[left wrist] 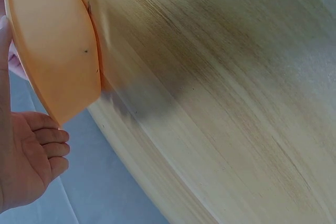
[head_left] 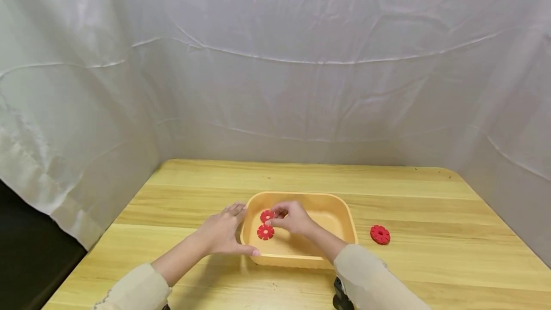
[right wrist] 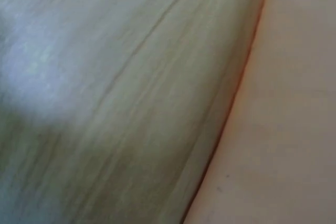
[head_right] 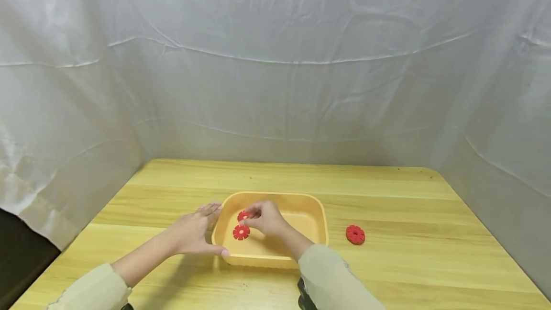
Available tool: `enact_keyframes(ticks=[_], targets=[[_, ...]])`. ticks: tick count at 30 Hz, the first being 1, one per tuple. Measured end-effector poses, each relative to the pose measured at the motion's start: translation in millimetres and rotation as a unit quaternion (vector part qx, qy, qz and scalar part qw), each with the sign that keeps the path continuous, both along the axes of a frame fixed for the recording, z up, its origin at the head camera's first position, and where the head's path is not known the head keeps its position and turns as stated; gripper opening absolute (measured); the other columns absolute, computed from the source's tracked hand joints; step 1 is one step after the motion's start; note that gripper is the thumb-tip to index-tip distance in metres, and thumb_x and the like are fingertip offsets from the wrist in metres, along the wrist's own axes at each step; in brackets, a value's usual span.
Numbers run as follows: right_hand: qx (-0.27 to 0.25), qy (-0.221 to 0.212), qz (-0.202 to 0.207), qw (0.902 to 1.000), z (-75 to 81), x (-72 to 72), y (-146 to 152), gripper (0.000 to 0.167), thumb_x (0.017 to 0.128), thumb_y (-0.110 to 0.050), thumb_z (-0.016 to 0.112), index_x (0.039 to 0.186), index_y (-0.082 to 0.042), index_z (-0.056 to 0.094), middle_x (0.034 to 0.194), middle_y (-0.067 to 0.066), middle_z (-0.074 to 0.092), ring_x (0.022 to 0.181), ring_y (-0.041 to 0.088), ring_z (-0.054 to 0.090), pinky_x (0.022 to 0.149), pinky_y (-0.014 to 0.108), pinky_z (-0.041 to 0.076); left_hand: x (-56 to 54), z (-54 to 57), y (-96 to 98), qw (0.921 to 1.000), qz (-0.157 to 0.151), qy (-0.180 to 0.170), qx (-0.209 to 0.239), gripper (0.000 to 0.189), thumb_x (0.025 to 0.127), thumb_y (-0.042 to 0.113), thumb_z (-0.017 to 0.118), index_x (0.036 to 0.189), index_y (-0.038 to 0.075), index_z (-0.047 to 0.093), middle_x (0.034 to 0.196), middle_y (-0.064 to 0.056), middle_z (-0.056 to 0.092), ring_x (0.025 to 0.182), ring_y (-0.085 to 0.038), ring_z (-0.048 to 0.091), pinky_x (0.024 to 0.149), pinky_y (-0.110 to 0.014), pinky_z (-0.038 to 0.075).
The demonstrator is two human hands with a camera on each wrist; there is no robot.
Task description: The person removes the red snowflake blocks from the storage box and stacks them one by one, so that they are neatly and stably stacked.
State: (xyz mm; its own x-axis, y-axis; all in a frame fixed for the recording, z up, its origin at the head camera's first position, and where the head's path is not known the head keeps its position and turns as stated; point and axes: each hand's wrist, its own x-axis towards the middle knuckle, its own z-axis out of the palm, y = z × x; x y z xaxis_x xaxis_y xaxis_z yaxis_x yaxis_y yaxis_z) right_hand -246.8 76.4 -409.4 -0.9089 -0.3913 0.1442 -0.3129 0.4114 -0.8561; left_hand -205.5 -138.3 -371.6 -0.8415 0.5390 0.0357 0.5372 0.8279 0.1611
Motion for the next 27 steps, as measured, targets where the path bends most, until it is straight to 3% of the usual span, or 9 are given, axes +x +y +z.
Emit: enact_keyframes(ticks=[12, 19, 27], targets=[[0.06, -0.005, 0.033, 0.9976, -7.1, 3.4, 0, 0.016, 0.075, -0.005, 0.074, 0.084, 0.007, 0.068, 0.069, 0.006, 0.061, 0.059, 0.005, 0.046, 0.049, 0.014, 0.041, -0.2, 0.1, -0.4, 0.9999, -0.004, -0.01, 0.008, 0.109, 0.066, 0.074, 0.06, 0.138, -0.005, 0.039, 0.144, -0.024, 0.037, 0.134, -0.041, 0.034, 0.104, -0.054, 0.038], [0.088, 0.004, 0.032, 0.9956, -10.3, 1.4, -4, 0.02, 0.071, -0.003, 0.077, 0.085, 0.007, 0.068, 0.069, -0.001, 0.053, 0.062, 0.008, 0.045, 0.052, 0.014, 0.04, -1.1, 0.1, -1.8, 0.9999, -0.004, -0.01, 0.011, 0.108, 0.066, 0.073, 0.061, 0.138, -0.004, 0.039, 0.143, -0.024, 0.038, 0.133, -0.041, 0.035, 0.101, -0.055, 0.04], [0.122, 0.03, 0.047, 0.991, -11.4, 1.3, -4, 0.024, 0.068, -0.004, 0.079, 0.088, 0.005, 0.068, 0.072, 0.004, 0.053, 0.066, 0.008, 0.043, 0.057, 0.015, 0.039, -1.9, -0.7, -0.8, 0.9999, -0.006, -0.008, 0.013, 0.108, 0.066, 0.073, 0.062, 0.137, -0.004, 0.04, 0.143, -0.024, 0.039, 0.133, -0.041, 0.035, 0.102, -0.055, 0.04]])
